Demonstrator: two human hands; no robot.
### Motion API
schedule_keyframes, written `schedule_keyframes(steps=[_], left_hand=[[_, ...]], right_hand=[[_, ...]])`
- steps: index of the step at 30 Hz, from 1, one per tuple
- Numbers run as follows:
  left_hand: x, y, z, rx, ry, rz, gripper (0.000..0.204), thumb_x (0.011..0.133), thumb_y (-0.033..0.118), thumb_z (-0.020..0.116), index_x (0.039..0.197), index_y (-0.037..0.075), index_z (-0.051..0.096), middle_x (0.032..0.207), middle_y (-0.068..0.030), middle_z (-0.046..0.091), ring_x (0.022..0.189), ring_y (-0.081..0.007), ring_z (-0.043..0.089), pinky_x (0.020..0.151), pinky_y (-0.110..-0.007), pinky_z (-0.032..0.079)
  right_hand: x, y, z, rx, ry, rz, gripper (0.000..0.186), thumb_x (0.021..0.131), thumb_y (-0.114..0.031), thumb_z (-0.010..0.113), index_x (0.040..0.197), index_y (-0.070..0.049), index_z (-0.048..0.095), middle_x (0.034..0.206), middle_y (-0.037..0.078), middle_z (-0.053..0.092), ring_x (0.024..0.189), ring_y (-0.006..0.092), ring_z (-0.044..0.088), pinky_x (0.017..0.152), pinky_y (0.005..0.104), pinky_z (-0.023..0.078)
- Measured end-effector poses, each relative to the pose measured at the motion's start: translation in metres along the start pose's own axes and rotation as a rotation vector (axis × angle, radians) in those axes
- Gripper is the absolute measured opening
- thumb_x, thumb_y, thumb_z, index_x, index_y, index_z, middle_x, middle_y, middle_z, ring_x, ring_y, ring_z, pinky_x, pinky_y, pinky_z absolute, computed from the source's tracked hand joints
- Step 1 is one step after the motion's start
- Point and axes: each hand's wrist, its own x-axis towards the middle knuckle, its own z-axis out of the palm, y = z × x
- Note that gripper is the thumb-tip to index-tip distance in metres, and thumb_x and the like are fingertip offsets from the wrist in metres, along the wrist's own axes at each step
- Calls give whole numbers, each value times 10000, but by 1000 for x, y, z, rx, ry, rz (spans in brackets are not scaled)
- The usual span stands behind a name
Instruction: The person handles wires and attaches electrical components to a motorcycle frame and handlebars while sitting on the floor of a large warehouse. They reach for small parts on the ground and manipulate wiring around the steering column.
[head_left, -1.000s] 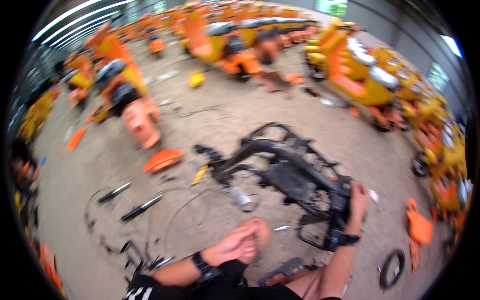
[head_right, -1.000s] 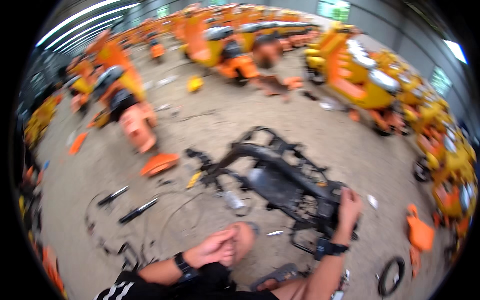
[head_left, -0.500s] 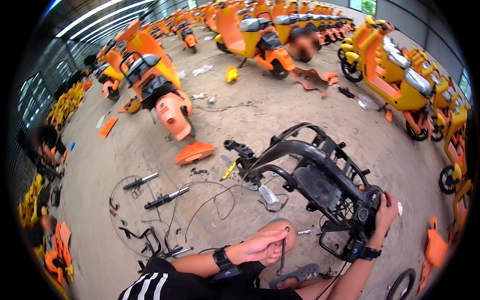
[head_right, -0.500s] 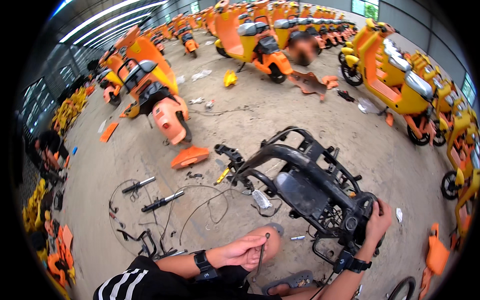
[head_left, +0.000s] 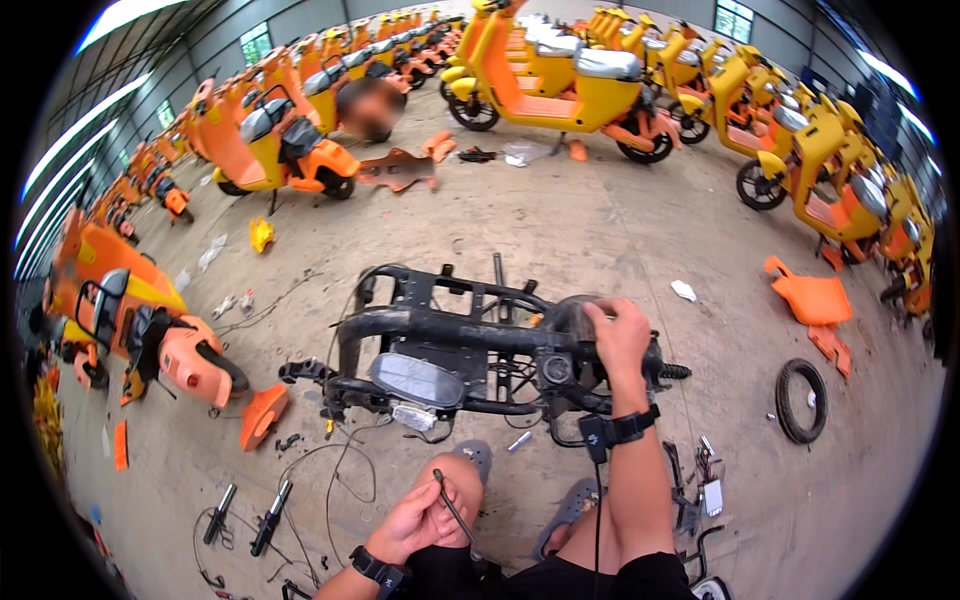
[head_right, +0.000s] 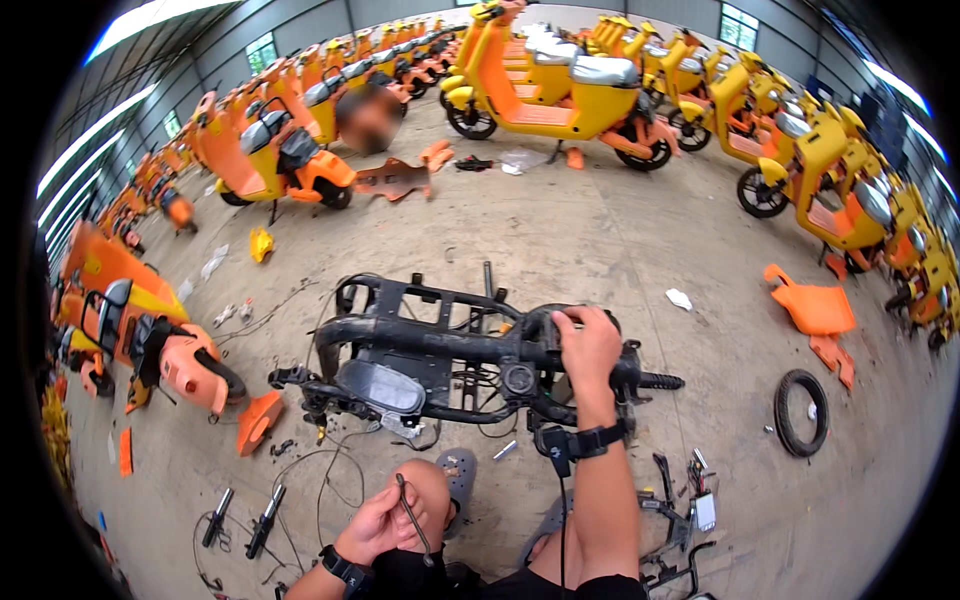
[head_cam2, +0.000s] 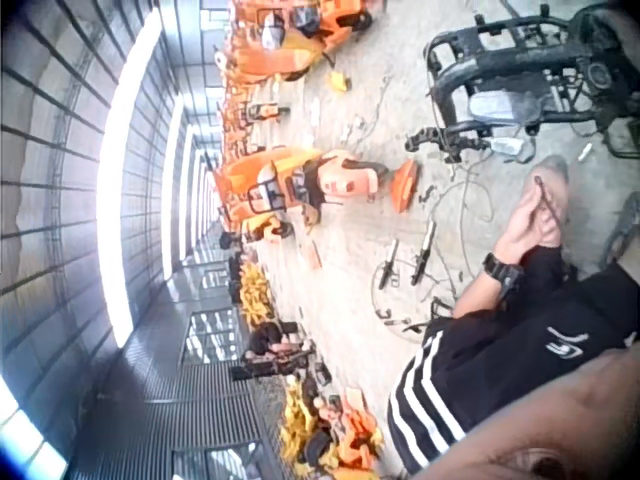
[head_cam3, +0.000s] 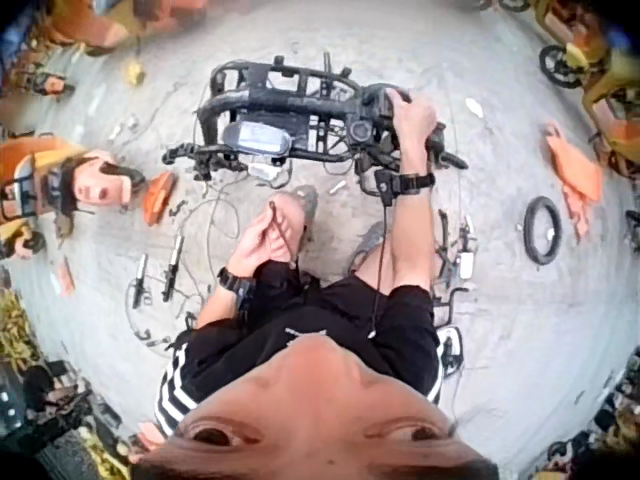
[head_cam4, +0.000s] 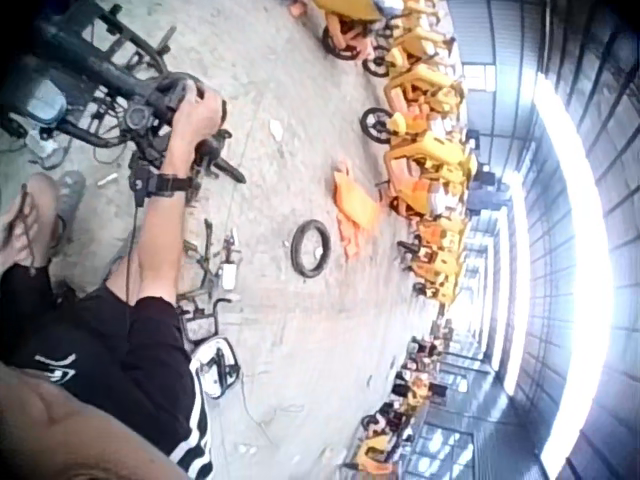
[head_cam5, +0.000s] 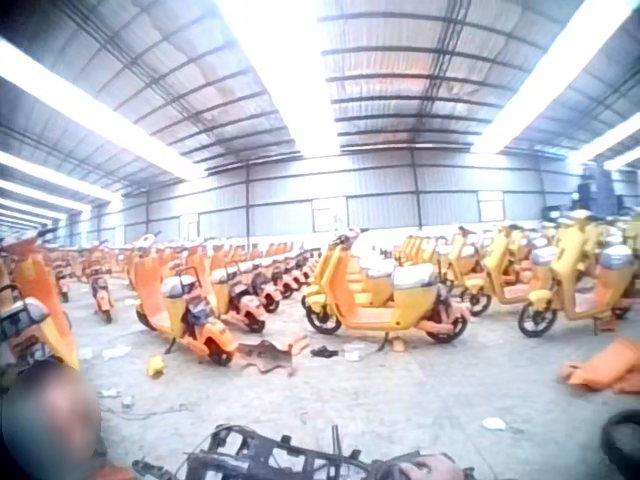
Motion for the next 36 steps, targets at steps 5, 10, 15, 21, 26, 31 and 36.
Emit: schedule_keyframes(steps=[5,10,15,21,26,31,36], left_hand=[[4,-9,-4,-7,-74,-17,293,1000,335,405,1001,62,510,721,-63,450,650,-199,449,535,-343,383],[0,-12,-2,95,-32,4,310,993,363,409,1002,62,485,738,-56,447,632,-192,432,527,-343,396],[2,-7,-9,179,22,38,316,997,380,388,991,72,463,701,-50,436,599,-185,421,526,-350,387],[13,-11,30,169,432,-35,281,986,338,427,837,107,488,626,-25,445,529,-178,442,499,-327,394],[2,-13,26,195,414,105,220,995,292,442,861,117,441,646,14,359,539,-95,337,500,-247,327],[2,-11,54,274,349,86,228,986,294,463,835,124,441,635,22,353,534,-80,328,500,-230,322],[-2,-12,59,333,385,57,243,982,313,469,824,131,441,632,26,353,534,-79,328,501,-233,324]], right_hand=[[-2,0,0,20,7,1,150,757,-210,716,814,-72,702,843,81,656,799,287,632,700,369,492],[-5,-3,2,16,-32,48,227,755,-284,716,832,-70,706,837,84,662,797,272,642,698,367,499],[-3,-4,4,-10,-44,105,257,745,-327,713,810,-78,708,859,83,650,787,285,630,679,388,494],[-2,5,4,14,-37,22,186,787,-246,643,741,-73,692,785,79,619,828,287,597,695,395,490],[-5,8,8,31,-79,-136,118,791,-145,619,794,-35,662,827,111,574,851,293,592,715,397,482],[-9,2,2,74,-23,-29,181,789,-171,643,896,-31,684,898,122,573,897,304,592,764,391,487],[-8,6,13,58,-27,-1,155,757,-191,648,798,-44,673,843,119,583,897,304,585,745,399,487]])
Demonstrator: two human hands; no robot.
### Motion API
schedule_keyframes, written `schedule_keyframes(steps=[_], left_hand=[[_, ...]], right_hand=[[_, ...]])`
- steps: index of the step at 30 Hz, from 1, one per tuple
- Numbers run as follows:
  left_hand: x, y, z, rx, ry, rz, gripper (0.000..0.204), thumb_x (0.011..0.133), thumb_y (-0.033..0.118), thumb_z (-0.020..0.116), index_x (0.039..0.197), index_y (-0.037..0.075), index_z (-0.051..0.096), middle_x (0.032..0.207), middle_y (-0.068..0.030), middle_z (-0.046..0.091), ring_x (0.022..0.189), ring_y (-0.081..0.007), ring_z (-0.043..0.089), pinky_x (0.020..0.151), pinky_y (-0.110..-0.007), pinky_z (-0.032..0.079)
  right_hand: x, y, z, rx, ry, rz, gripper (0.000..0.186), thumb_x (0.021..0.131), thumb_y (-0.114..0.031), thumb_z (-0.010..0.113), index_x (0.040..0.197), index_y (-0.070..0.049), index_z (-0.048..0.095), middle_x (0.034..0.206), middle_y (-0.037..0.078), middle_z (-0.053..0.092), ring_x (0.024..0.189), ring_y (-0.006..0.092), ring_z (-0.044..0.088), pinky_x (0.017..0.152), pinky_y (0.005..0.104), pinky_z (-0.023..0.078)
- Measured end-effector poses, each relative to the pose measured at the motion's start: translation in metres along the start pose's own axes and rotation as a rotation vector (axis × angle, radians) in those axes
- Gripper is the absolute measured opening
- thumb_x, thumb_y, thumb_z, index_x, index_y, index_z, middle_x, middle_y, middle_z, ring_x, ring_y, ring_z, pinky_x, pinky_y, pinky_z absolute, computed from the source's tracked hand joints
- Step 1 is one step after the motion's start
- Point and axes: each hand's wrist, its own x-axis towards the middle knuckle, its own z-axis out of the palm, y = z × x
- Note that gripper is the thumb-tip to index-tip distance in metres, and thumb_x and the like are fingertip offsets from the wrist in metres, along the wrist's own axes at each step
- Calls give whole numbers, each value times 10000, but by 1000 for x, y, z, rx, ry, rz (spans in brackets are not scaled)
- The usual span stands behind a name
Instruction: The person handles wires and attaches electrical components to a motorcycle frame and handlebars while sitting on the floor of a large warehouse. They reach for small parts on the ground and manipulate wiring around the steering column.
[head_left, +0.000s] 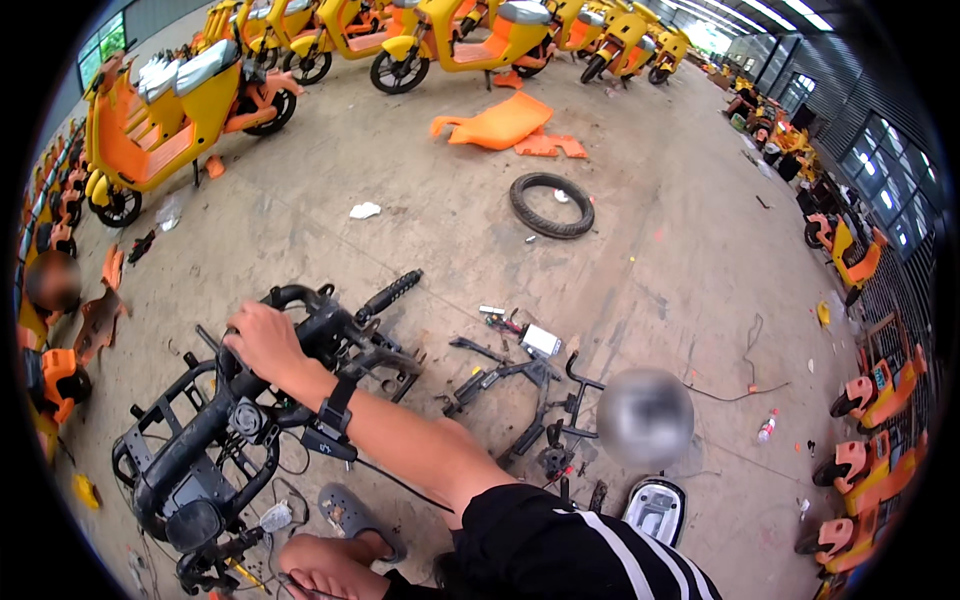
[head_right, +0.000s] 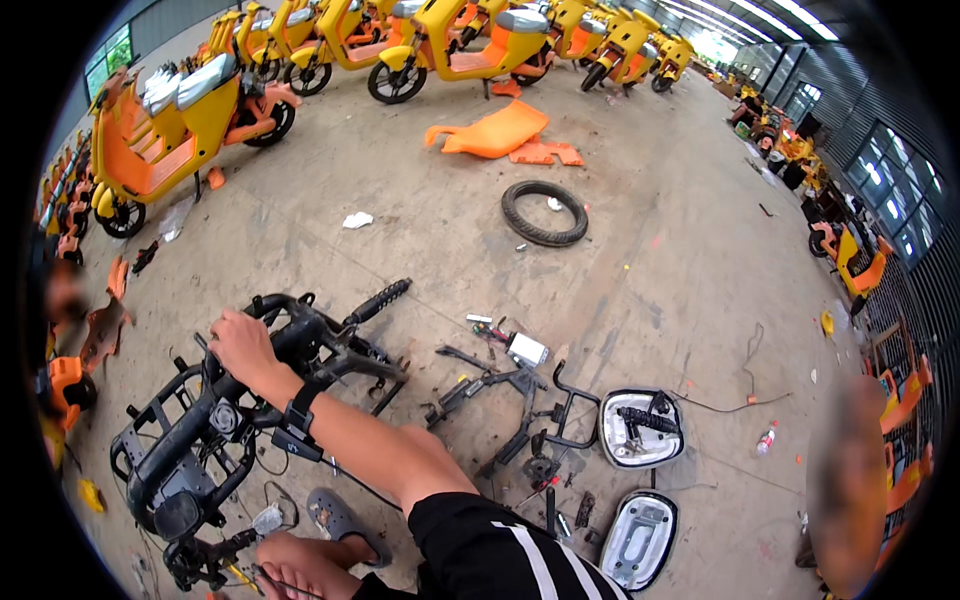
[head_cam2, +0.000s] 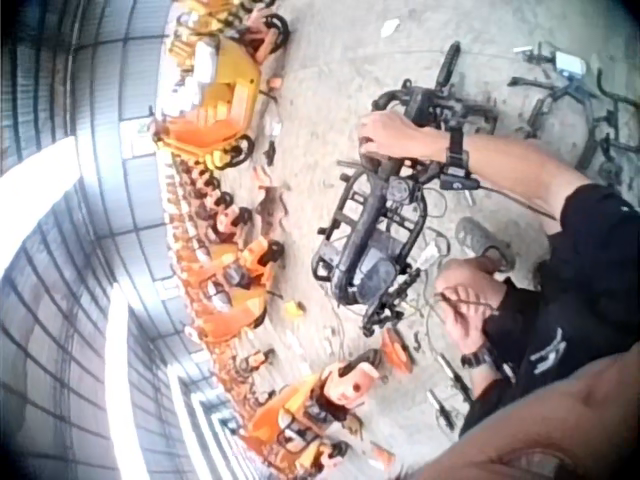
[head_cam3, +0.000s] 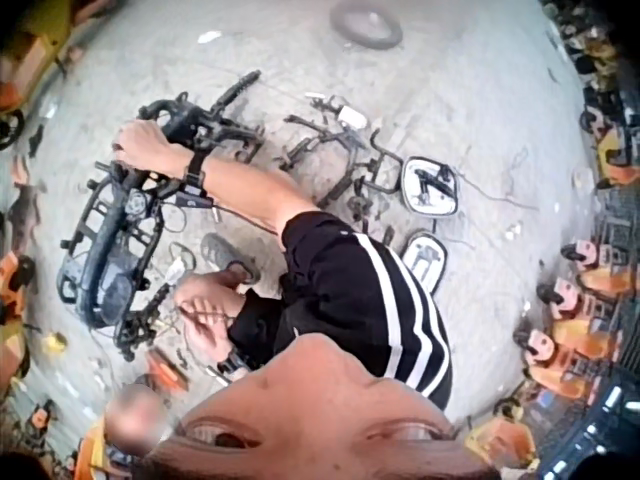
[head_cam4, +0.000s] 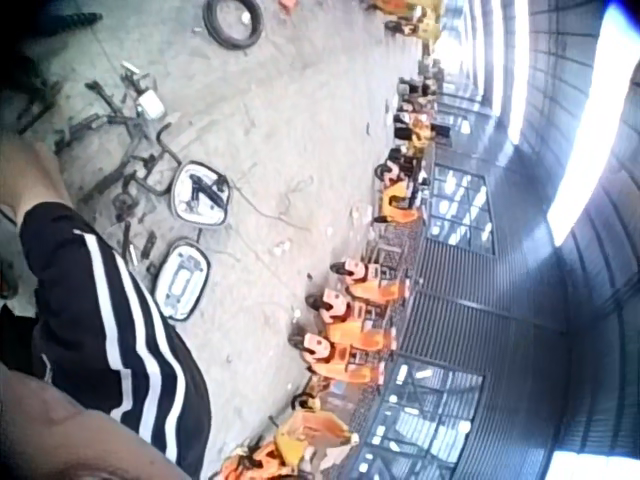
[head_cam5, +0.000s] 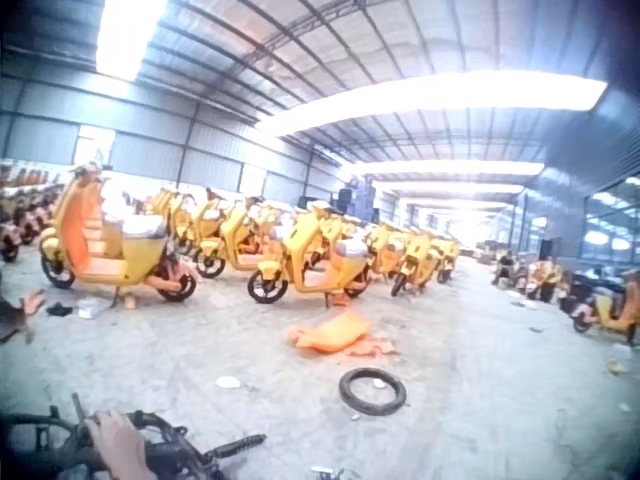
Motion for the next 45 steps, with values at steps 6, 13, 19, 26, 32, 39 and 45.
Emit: schedule_keyframes(steps=[6,13,19,26,32,39,45], left_hand=[[12,-5,-34,-24,40,-10,215,972,352,481,902,151,510,688,18,447,614,-125,440,558,-264,409],[29,-18,-80,-221,-302,19,322,988,396,401,951,82,459,697,-49,429,628,-219,468,584,-397,448],[28,-32,-86,-337,-427,6,287,1013,325,361,937,80,491,654,-44,411,577,-188,386,538,-342,322],[9,-13,-47,-235,-345,104,259,999,313,436,985,58,483,700,-18,407,622,-158,409,595,-321,394],[31,-37,-74,-206,-473,64,277,995,321,443,986,51,504,710,-19,413,632,-151,405,608,-304,381],[22,-20,-71,-304,-357,-35,275,997,295,421,1037,49,537,733,-69,498,698,-202,487,694,-380,427],[26,-16,-65,-220,-369,65,306,985,346,423,955,56,514,701,-64,468,635,-222,459,643,-400,435]], right_hand=[[3,1,-6,9,46,-40,84,755,-140,666,731,-61,655,836,106,597,805,298,596,704,400,492],[14,-13,-2,-54,-35,70,278,779,-292,681,920,-53,704,933,130,649,885,308,622,777,386,487],[10,-22,-13,-86,-244,201,402,815,-393,652,979,-28,691,936,139,679,888,263,630,806,359,472],[30,50,-1,-10,-304,54,401,901,-318,610,1074,40,655,954,138,693,851,204,632,806,304,476],[40,81,15,-50,-222,-62,352,906,-308,608,1012,22,670,956,162,687,885,255,640,817,338,476],[20,20,0,-43,-161,2,261,832,-279,645,914,-36,697,880,164,656,852,319,617,783,396,467],[17,4,-6,95,-142,50,219,796,-264,684,887,-68,717,855,125,665,815,297,638,728,374,493]])
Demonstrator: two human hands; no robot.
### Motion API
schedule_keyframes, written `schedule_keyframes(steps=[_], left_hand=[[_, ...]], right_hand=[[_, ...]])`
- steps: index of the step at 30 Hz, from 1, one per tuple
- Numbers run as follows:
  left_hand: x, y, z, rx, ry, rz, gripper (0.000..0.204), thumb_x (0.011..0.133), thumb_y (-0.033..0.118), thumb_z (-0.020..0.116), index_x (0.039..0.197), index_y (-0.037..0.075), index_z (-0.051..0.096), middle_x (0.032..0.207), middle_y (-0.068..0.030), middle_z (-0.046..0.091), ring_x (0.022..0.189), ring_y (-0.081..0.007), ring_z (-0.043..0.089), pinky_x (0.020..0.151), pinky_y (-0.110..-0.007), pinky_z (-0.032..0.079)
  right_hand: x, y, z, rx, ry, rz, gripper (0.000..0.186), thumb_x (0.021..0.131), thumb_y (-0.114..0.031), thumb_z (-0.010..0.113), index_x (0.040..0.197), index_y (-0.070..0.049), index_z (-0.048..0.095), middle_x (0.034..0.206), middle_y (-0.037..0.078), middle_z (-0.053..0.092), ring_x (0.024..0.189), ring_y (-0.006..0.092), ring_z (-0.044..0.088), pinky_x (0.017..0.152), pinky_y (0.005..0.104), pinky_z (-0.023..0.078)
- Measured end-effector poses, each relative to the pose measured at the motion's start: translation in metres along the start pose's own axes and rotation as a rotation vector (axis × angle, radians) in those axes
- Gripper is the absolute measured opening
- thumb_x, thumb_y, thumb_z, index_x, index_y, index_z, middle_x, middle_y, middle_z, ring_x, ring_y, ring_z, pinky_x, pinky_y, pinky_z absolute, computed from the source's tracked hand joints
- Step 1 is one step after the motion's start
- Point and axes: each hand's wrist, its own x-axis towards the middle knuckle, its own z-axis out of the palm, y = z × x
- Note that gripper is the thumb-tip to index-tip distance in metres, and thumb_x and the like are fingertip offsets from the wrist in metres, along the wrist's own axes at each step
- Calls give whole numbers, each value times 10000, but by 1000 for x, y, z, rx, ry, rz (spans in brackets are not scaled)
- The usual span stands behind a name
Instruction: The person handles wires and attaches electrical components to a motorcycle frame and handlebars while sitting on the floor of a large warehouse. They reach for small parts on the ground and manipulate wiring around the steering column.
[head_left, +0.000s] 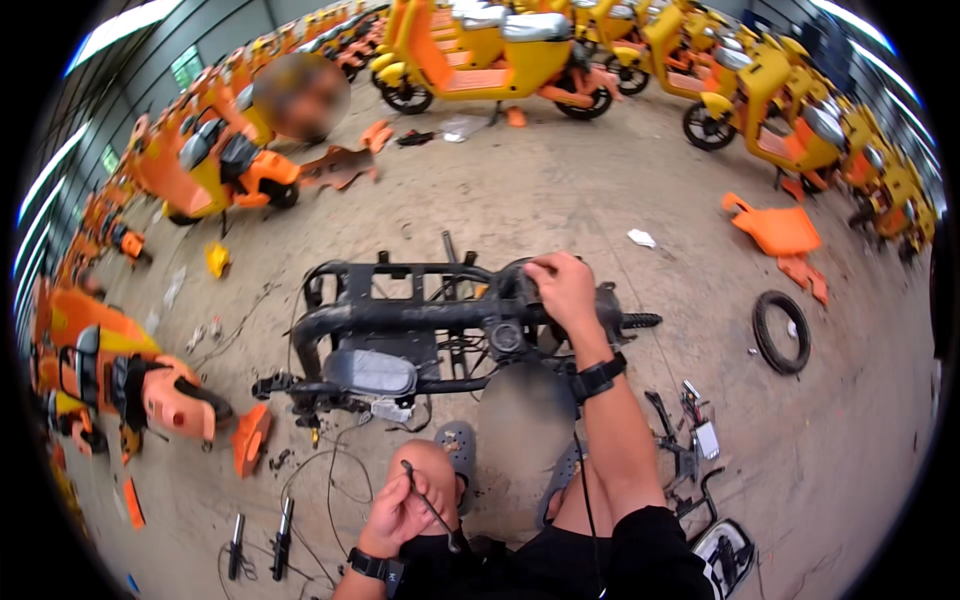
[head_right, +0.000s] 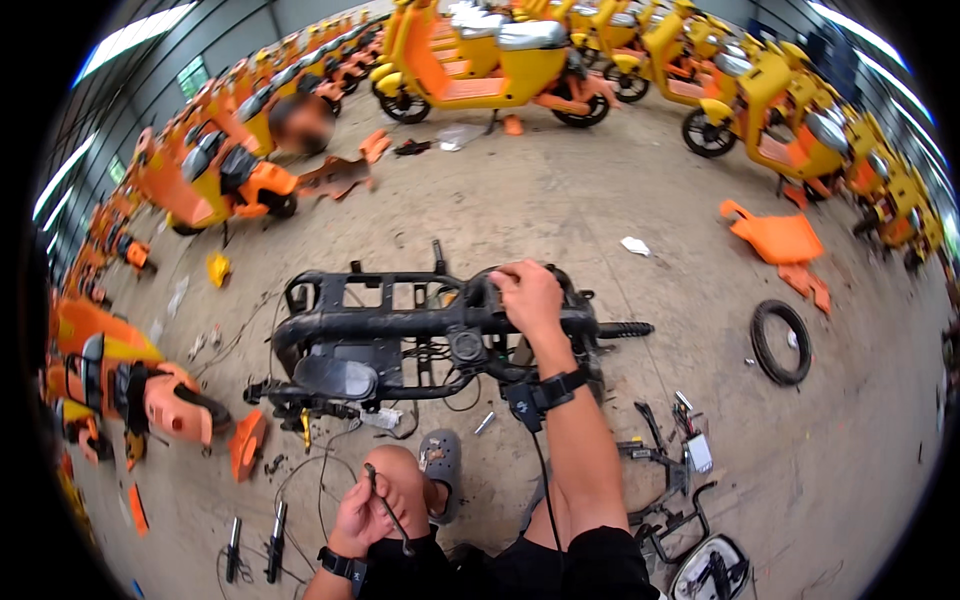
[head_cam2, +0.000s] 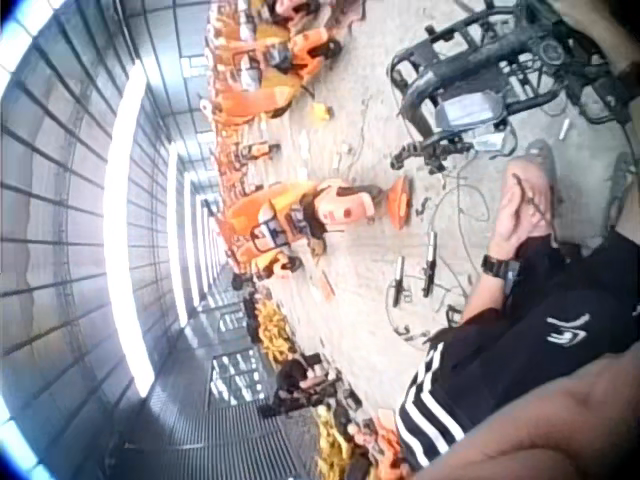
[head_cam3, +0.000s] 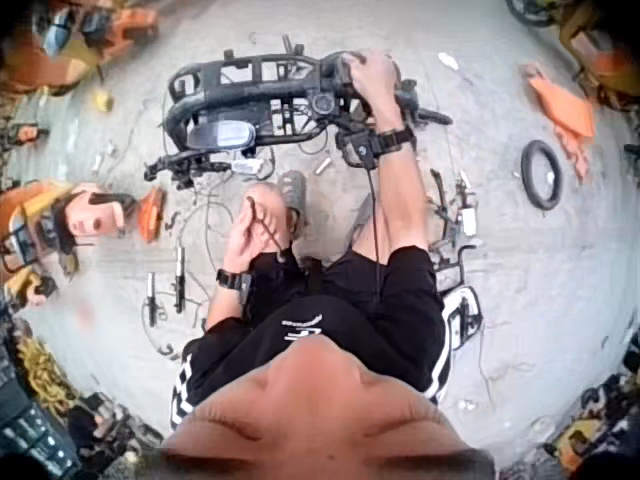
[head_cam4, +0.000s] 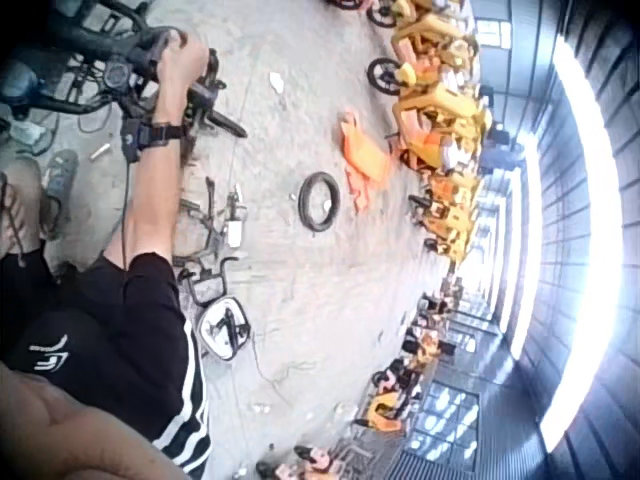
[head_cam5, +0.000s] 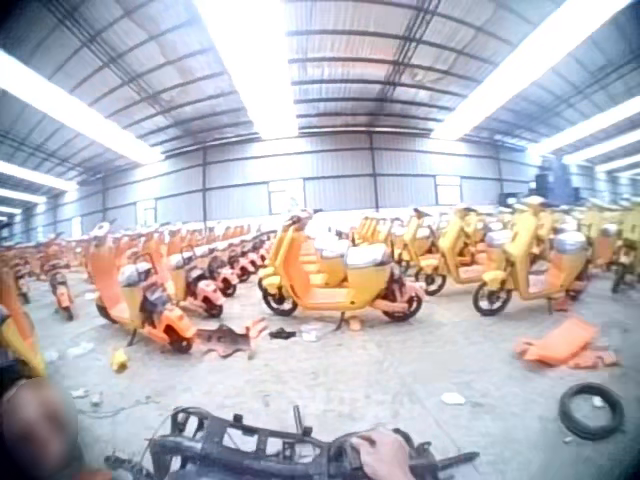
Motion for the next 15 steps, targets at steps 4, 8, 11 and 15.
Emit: schedule_keyframes(steps=[4,8,11,15], left_hand=[[5,1,-3,59,15,-29,319,989,352,412,956,49,508,713,-64,466,638,-224,463,641,-412,434],[4,0,1,54,5,-23,324,988,354,414,957,48,516,721,-64,469,642,-227,463,637,-417,435],[2,0,0,48,-1,-5,321,986,354,422,958,51,526,719,-60,470,637,-224,462,635,-412,435],[2,1,-1,45,-44,3,320,985,356,428,962,53,531,714,-56,471,630,-219,459,633,-401,434]], right_hand=[[-3,1,-10,92,19,69,274,826,-286,661,954,-48,708,852,121,668,803,287,639,724,357,493],[-2,4,-11,109,108,34,320,838,-288,649,1012,-23,689,838,138,675,753,267,633,720,345,494],[-5,-2,-7,125,45,51,300,833,-252,650,1026,-26,691,797,131,678,679,213,607,675,320,493],[-3,-6,-7,215,-6,73,278,820,-209,662,1023,-23,697,777,110,686,623,134,549,630,278,479]])
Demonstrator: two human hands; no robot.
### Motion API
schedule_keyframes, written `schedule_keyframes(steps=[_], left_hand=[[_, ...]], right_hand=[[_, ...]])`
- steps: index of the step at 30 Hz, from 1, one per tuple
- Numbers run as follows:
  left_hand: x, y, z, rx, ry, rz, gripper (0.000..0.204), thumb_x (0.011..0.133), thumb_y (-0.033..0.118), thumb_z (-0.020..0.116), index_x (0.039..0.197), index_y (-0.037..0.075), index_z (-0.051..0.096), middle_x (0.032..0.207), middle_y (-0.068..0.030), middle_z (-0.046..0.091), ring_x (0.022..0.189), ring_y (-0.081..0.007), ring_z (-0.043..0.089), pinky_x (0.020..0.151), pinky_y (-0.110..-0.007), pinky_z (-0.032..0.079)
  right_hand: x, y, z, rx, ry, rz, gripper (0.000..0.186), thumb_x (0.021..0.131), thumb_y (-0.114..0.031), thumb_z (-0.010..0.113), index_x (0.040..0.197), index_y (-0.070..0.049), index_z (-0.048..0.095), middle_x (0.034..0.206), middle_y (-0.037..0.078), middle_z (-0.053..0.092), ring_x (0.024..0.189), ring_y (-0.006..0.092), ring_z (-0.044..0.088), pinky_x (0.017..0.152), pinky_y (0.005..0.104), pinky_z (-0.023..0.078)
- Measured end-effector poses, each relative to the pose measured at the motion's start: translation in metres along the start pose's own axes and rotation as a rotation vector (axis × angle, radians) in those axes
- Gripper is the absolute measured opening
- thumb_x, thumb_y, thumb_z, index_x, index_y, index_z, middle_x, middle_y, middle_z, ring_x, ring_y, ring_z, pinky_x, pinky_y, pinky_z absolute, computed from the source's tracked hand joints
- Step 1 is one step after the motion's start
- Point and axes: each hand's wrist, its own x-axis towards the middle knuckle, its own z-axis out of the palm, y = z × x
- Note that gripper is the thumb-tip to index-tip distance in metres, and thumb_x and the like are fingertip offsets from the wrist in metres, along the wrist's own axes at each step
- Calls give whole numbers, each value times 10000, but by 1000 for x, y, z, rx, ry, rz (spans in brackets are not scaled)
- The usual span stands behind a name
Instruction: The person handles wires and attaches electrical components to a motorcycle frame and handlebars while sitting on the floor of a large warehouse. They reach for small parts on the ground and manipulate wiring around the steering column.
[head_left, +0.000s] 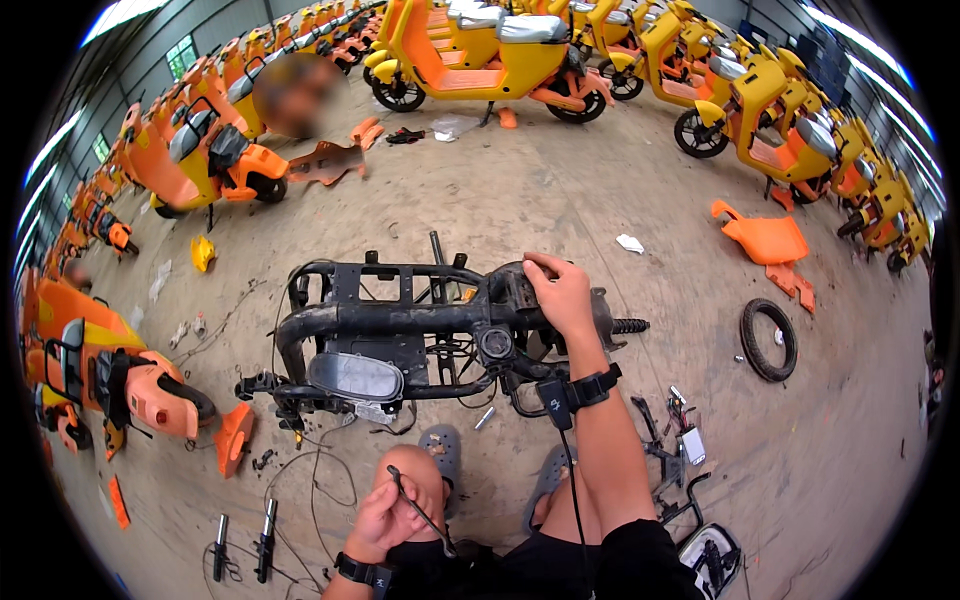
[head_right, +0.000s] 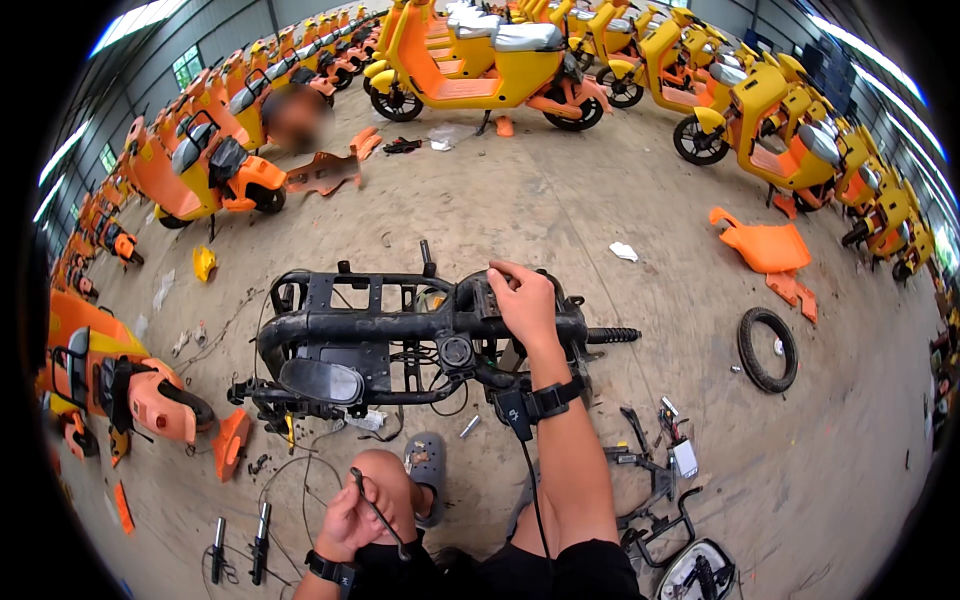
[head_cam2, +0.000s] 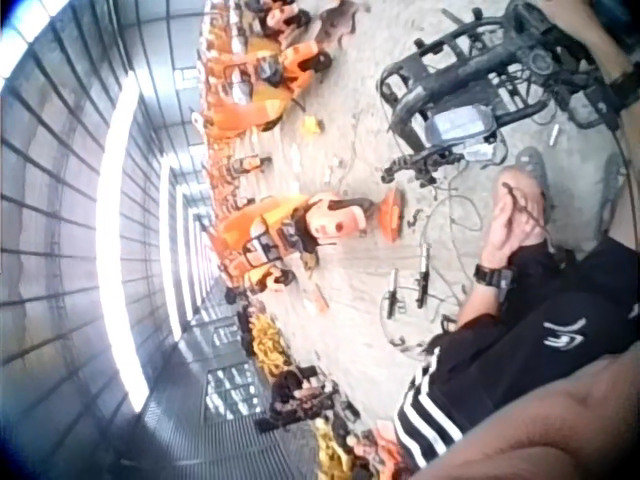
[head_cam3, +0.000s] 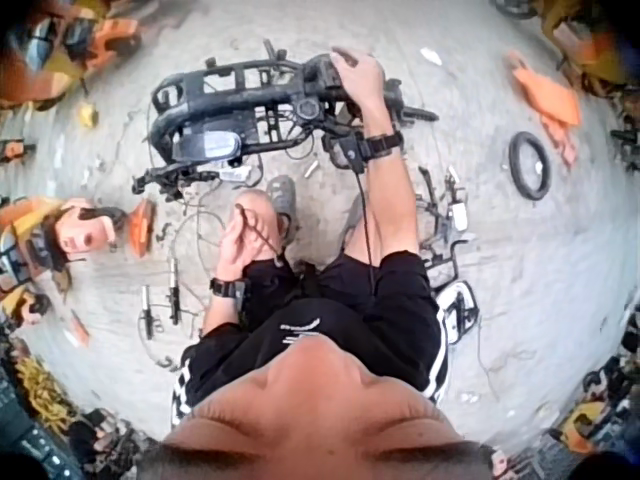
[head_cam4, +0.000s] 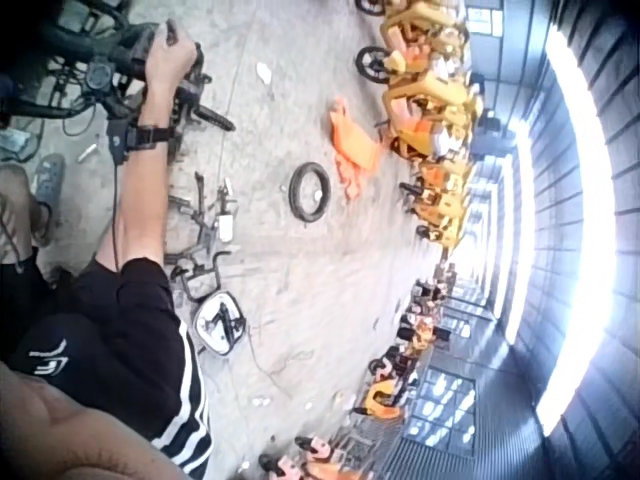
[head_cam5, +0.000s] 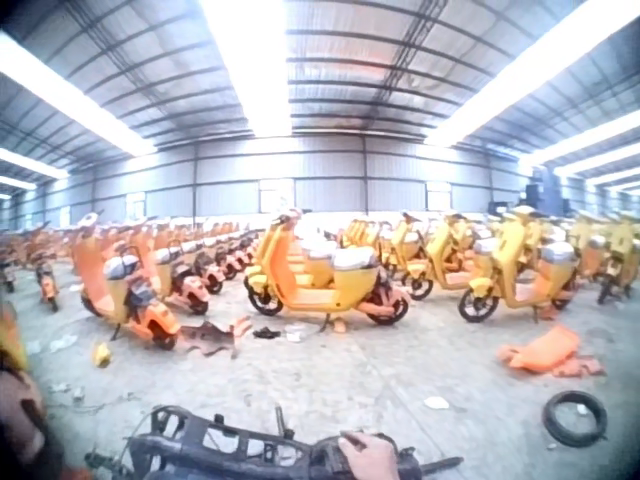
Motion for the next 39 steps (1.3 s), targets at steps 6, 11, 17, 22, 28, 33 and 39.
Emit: schedule_keyframes(steps=[6,11,17,22,28,33,39], left_hand=[[1,3,0,-8,5,-11,324,984,355,431,974,47,531,715,-62,471,643,-220,468,636,-400,439],[2,3,0,-14,13,-10,327,984,352,431,972,41,532,714,-65,465,659,-221,471,645,-399,437],[1,-2,0,-8,16,-4,331,976,354,451,956,36,540,739,-71,472,665,-225,475,673,-414,460],[-3,4,8,172,114,39,326,959,337,502,895,20,548,745,-92,475,697,-246,505,696,-444,485],[8,54,97,503,300,75,320,991,306,454,874,13,510,698,-88,501,618,-206,515,580,-349,467],[45,90,157,1108,342,-132,210,1000,206,453,994,15,542,671,-15,515,566,-53,436,510,-197,365],[118,113,219,1426,205,-187,181,960,136,510,1093,17,482,699,-54,594,579,-51,461,518,-195,371]], right_hand=[[3,8,1,158,-83,43,187,823,-46,668,991,34,690,900,92,707,806,122,652,738,246,505],[-1,5,6,107,-44,22,170,828,-42,664,975,41,687,897,81,705,792,118,647,717,234,504],[1,11,6,182,-16,97,188,855,-100,650,1006,3,691,844,63,690,687,77,598,633,221,481],[5,-1,-11,238,209,80,223,897,-134,584,1033,22,666,805,76,686,698,90,605,616,232,462],[-3,-10,-44,401,315,126,233,918,-100,533,1066,55,626,834,85,676,756,90,601,663,214,449],[-5,13,-72,502,405,163,227,914,-84,527,1075,47,620,800,62,665,644,53,541,569,189,401],[-16,27,-102,627,448,312,215,906,-97,538,1066,15,628,769,60,646,492,26,451,417,176,319]])
